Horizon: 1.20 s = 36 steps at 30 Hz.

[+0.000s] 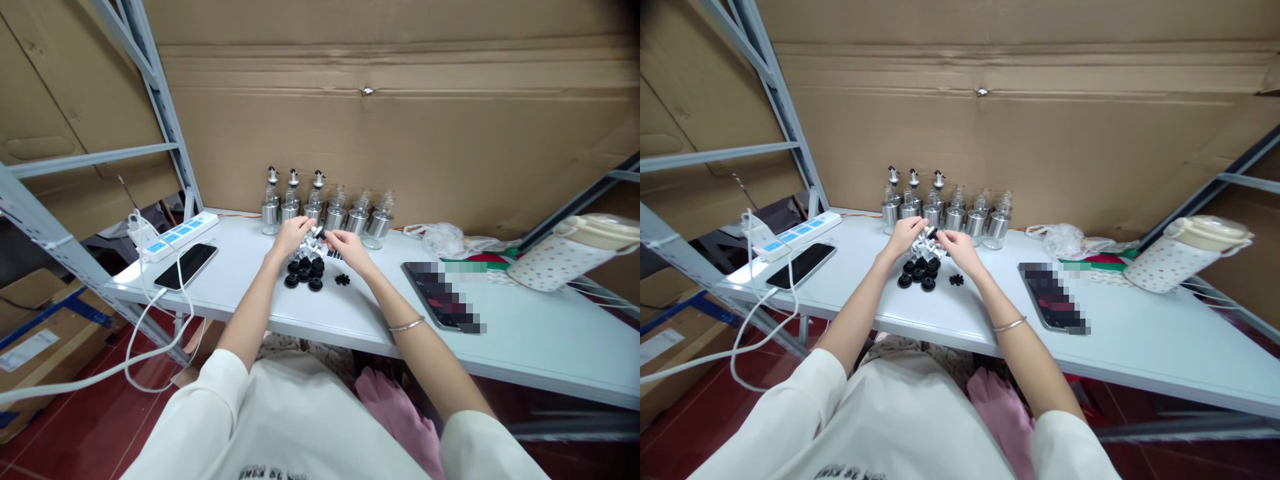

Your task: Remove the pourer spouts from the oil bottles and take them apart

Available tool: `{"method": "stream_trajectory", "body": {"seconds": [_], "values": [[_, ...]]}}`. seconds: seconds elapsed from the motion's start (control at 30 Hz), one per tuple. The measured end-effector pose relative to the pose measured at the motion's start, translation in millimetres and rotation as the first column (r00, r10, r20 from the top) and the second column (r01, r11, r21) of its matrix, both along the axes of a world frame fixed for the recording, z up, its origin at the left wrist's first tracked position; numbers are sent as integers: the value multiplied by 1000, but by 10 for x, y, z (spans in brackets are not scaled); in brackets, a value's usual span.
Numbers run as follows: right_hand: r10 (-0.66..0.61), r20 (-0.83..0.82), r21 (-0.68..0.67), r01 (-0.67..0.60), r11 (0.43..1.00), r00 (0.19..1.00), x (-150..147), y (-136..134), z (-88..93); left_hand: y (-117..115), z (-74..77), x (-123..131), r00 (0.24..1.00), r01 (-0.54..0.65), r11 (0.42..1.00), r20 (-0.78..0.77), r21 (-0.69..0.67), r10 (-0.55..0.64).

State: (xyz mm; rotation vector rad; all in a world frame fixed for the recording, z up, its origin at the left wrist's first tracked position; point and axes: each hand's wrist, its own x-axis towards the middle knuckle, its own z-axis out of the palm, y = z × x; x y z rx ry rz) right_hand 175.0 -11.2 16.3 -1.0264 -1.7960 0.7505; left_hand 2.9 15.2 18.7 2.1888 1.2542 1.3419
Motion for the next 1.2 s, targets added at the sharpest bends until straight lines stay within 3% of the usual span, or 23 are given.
{"method": "stream_trajectory", "body": {"seconds": [0.13,0.3,0.67,0.9,1.2], "values": [[-84,101,98,74,992,991,21,-9,3,11,-20,18,1000,-5,999,-17,32,5],[-96,110,215,71,974,989,22,7,-23,11,-25,44,1000,-20,998,-13,67,21],[-224,199,488,102,867,954,50,30,-68,-26,9,50,1000,-9,999,24,32,9],[-189,224,464,66,883,956,57,-5,-38,-42,12,45,1000,-6,999,24,34,5],[-231,266,517,64,854,936,47,-50,2,-27,-20,47,999,-28,1000,41,-13,28]]}}
